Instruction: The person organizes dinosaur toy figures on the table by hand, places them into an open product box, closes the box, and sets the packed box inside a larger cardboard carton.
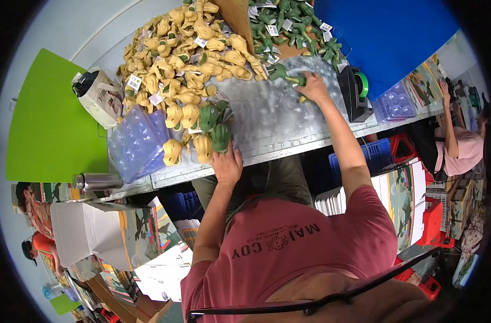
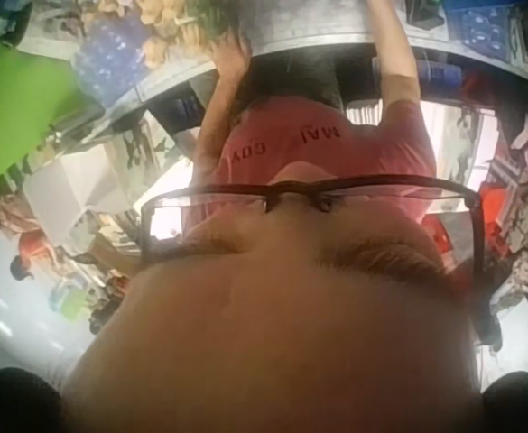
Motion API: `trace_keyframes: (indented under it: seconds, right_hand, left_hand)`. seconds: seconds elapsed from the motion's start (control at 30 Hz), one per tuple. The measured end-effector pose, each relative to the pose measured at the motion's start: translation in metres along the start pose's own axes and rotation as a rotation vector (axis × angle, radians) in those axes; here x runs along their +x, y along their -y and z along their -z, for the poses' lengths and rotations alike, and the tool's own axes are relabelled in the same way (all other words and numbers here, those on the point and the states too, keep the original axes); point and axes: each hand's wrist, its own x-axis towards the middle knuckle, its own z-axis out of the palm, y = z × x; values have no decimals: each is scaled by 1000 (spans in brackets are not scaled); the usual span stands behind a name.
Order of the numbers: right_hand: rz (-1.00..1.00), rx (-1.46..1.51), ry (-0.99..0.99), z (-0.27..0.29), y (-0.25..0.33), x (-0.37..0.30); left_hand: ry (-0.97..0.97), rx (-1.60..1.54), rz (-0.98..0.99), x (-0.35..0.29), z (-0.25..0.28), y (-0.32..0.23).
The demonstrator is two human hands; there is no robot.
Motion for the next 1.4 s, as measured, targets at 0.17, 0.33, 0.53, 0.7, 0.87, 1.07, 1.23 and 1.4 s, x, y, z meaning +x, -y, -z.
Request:
trace_keyframes:
  seconds: [0.17, 0.33, 0.53, 0.7, 0.87, 1.07, 1.23, 1.4]
  right_hand:
    - [284, -268, -38, -4, 36, 3]
    - [117, -180, -1, -18, 31, 3]
    - [-65, 1594, 53, 10, 8, 13]
    - [-169, 1851, 43, 9, 68, -17]
    - [-191, 2036, -42, -19, 103, -13]
    - [-378, 2015, -9, -63, 125, -18]
    - [-35, 1554, -6, -80, 148, -43]
    - [323, 1026, -23, -71, 160, -55]
  left_hand:
    - [14, -20, -6, 1, 0, -2]
    - [-111, 5, -51, -4, -8, 7]
    - [-111, 67, -64, -1, -15, 10]
    - [-55, 28, -7, -4, -12, 14]
    - [-127, 25, -39, -3, -19, 17]
    - [-164, 30, -66, -2, -20, 17]
    - [-127, 45, -38, -3, -22, 17]
    - [-279, 27, -80, -3, -24, 18]
